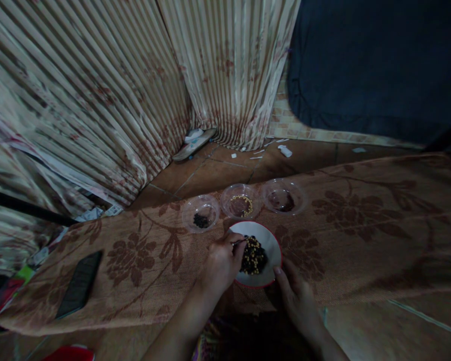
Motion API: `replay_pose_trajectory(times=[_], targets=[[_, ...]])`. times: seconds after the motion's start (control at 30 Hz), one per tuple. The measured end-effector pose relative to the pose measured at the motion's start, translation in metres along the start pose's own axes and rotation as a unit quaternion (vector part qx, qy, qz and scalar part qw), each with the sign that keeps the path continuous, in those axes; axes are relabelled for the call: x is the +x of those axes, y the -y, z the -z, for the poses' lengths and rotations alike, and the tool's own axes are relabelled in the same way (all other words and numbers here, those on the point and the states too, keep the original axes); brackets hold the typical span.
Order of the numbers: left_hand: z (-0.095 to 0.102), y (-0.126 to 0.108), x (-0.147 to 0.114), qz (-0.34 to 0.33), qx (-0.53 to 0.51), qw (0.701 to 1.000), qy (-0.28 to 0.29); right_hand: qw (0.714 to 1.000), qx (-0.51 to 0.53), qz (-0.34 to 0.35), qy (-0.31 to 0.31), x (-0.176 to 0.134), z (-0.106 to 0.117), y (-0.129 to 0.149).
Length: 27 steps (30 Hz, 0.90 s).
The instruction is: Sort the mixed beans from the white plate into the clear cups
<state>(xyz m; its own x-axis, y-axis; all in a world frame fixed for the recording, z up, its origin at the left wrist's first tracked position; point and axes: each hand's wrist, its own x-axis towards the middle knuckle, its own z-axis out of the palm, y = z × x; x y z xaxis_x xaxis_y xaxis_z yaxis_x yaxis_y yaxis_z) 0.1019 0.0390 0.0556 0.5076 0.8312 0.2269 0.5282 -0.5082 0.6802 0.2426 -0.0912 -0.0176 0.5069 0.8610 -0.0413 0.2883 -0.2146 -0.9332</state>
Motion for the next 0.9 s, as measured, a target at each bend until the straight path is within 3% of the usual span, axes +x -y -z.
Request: replay_pose_trajectory(times=[0.9], targets=[[-0.0019, -0.0011, 0.0004, 0.003, 0.009, 1.000, -0.003, 1.000, 0.005, 0.002, 0.015, -0.0001, 0.0019, 0.0051]])
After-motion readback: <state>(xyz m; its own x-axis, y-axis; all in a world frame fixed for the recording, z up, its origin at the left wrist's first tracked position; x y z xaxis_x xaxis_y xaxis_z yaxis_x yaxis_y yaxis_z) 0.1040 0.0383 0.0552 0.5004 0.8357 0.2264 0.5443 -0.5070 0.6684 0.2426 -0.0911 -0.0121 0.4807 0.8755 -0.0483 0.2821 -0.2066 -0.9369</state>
